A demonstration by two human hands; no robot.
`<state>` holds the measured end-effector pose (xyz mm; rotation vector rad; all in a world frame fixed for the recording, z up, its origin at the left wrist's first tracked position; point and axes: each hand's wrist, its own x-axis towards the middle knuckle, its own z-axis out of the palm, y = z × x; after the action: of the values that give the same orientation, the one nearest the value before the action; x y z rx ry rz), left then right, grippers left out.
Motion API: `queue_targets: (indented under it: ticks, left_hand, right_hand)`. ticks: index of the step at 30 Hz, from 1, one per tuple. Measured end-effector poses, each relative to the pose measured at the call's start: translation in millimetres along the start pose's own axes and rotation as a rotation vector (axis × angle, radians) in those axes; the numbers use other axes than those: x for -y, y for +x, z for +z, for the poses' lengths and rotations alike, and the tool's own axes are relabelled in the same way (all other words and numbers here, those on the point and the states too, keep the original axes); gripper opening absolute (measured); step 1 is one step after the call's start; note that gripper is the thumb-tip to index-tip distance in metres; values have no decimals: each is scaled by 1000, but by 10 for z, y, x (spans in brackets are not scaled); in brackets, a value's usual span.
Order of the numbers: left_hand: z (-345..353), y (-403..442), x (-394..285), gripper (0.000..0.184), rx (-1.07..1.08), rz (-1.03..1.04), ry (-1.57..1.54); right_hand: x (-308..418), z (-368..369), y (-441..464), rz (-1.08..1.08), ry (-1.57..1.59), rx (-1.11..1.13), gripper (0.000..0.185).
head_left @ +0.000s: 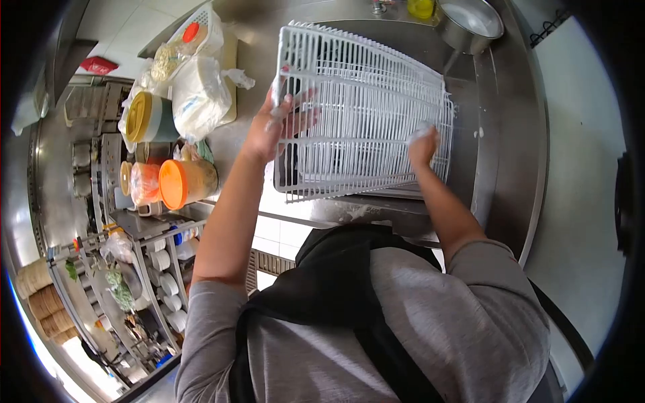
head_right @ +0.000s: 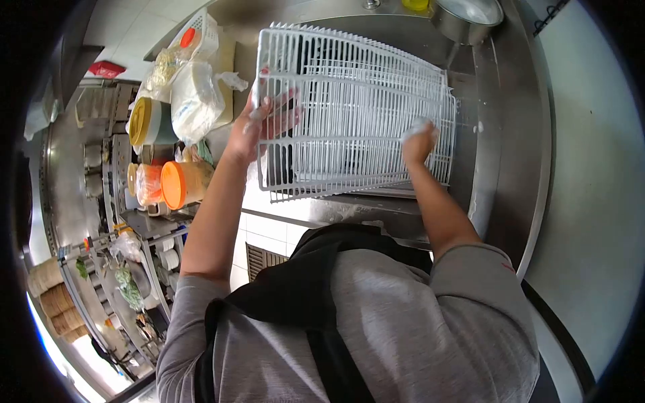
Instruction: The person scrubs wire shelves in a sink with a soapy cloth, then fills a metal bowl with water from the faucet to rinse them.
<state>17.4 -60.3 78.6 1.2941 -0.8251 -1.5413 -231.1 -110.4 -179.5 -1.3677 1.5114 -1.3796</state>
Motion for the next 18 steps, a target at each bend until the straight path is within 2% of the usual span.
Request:
queue_targets:
  ticks: [1,2,3,5,7,8,9,10,11,13,14,15,16,18]
  left_hand:
    - [4,-23,3,57,0,8,-3]
    - [2,-26,6,56,1,19,-7]
    - [-15,-16,27,56,-33,14,1]
    - [8,-41,53,55,-81,1,-5]
    - [-72,1,117,52,-200,-17,45]
    - [-140,22,142,53,-164,-21,67]
    - [-85,14,109,55,-143,-21,32]
    - [-15,-9,72,57,-122,-21,-2]
    - [49,-25,27,65,-71,7,18]
    - [71,-19,-13,71,-51,4,47]
    - [59,-25,1,72,-54,3,51]
    - [53,-49,11,72,-49,1,56]
    - [54,-54,11,71,-57,-10,51]
    - [49,-7,13,67,-65,-14,43]
  right_hand:
    - [-256,-27,42,295,144,-94,15]
    - [-184,142,54,379,54,-5,15]
    - [237,457,-13,-176,-227,-180,16]
    - [1341,901,-83,-45,127,98,11]
    - [2136,961,-83,-179,158,263,6]
    - [2144,1021,-74,-487,-13,154,5]
    - [2064,1066,15,-380,7,177,9]
    - [1694,1076,170,-411,24,152,11]
    - [1508,854,305,-266,13,23,14]
    - [754,498,646,-56,-199,-76,22]
    - [157,402,775,28,-282,-173,25]
    - [-771,376,908,6,-451,-175,27]
    - [-254,224,955,279,-537,-287,25]
    - [-37,547,1066,5,-291,-130,21]
